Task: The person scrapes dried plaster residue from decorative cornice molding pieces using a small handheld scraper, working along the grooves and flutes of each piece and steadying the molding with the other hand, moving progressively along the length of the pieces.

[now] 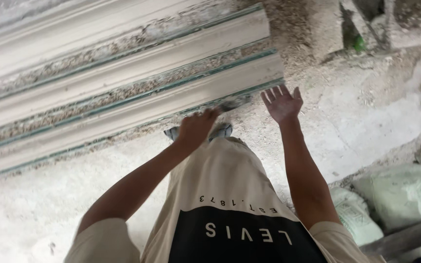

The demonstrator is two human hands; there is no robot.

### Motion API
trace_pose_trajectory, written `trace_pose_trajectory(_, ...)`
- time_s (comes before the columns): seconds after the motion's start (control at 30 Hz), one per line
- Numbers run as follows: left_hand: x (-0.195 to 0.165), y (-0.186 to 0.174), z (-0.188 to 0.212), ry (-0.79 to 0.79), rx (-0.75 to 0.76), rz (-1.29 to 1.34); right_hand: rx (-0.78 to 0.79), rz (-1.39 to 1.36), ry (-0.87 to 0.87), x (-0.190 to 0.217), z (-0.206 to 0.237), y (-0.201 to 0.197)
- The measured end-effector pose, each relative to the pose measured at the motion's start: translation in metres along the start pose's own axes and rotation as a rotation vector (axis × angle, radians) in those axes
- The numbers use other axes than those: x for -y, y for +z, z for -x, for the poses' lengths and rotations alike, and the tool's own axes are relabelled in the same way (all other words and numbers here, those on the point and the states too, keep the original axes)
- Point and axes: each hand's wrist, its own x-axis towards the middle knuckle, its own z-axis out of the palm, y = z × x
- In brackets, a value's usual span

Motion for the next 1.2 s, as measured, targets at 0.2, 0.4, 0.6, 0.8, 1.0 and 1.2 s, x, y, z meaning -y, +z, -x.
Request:
trace_pose_trajectory(0.2, 0.093, -0.024, 0.146, -0.253, 0.251, -0.155, -0.044, 0.022, -0.036, -0.008, -0.038, -0.001)
trace_pose_trajectory(0.4, 0.102, -0.003, 0.154, -0.117, -0.016, -0.117, -0.071, 0.012, -0.112, -0.022, -0.047, 0.003)
trace_pose_trajectory(0.6, 0.094, 0.023, 0.105, 0.021, -0.062, -0.131, -0.086, 0.071, -0.099, -0.011, -0.038, -0.006)
trace_pose_trajectory(0.8, 0.053, 0.040, 0.051, 0.045, -0.046, -0.036, -0.021, 0.198, -0.067, -0.023, -0.035, -0.011)
trace_pose_trajectory(1.0, 0.003, 0.060, 0.117, -0.371, -0.293, 0.437, -0.131, 0.201, -0.072, -0.053, -0.031, -0.005)
trace_pose_trajectory(1.2, 0.026, 0.061, 0.239, -1.090, -0.430, 0.833, -0.286, 1.169, 0.270, -0.139, -0.009, -0.037)
